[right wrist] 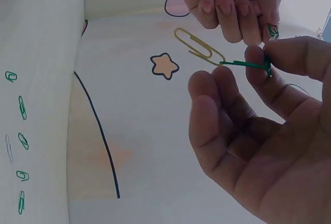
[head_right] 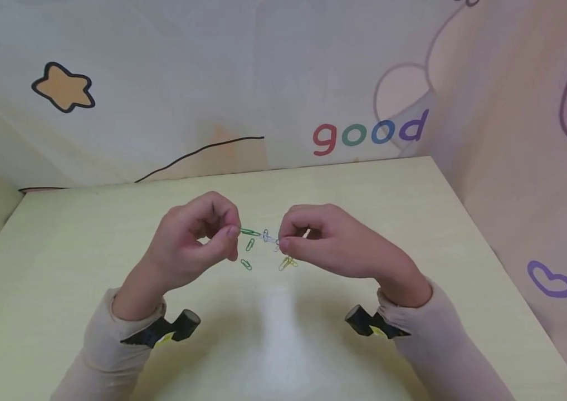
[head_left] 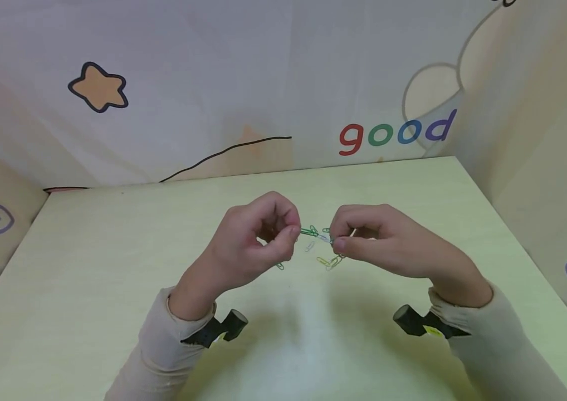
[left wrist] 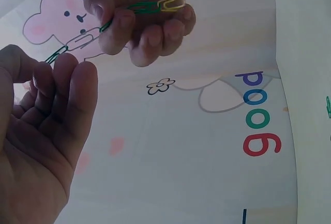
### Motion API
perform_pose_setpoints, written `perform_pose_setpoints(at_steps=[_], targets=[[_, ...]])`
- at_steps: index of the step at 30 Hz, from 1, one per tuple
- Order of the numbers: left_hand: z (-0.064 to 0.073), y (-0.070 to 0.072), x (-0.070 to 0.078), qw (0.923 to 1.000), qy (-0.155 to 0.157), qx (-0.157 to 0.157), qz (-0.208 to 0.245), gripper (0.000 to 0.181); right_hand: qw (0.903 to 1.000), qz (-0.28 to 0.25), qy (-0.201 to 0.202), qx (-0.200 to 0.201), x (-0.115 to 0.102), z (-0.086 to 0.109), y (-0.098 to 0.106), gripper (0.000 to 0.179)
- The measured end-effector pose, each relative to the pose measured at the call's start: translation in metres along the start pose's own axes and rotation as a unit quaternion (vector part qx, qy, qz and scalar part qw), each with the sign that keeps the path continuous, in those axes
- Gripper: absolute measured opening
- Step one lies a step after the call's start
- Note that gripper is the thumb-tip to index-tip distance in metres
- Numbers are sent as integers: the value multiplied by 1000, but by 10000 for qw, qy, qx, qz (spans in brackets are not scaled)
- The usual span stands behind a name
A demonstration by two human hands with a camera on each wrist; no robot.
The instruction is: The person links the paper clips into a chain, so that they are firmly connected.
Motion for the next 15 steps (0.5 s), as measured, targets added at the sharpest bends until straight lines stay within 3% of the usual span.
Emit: perform_pose_setpoints(at_steps=[4,7,12,15], targets=[[-1,-1,1,10000,-7,-36,1,3,9997,24,-208,-126,10,-5,-4,10],[-1,-2,0,9999,38,-90,-24,10,9991,-236,-350,-67,15,-10,-10,15],[0,-2,-4,9994,176,-153,-264,12,9917,-1276,-103,74,20,-17,-27,24],[0,-3,-5,9992,284,-234,-121,10,9749,-2227,33,-40,22,-19,-35,26]])
Point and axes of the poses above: each hand's wrist, its own z-axis away from the middle knuckle, its own y-axis out of the back of the hand, x = y × z, the point moved 5 cm from there along -z, towards the middle knuckle, and after that the axes turned 8 degrees about x, right-handed, at the moved point
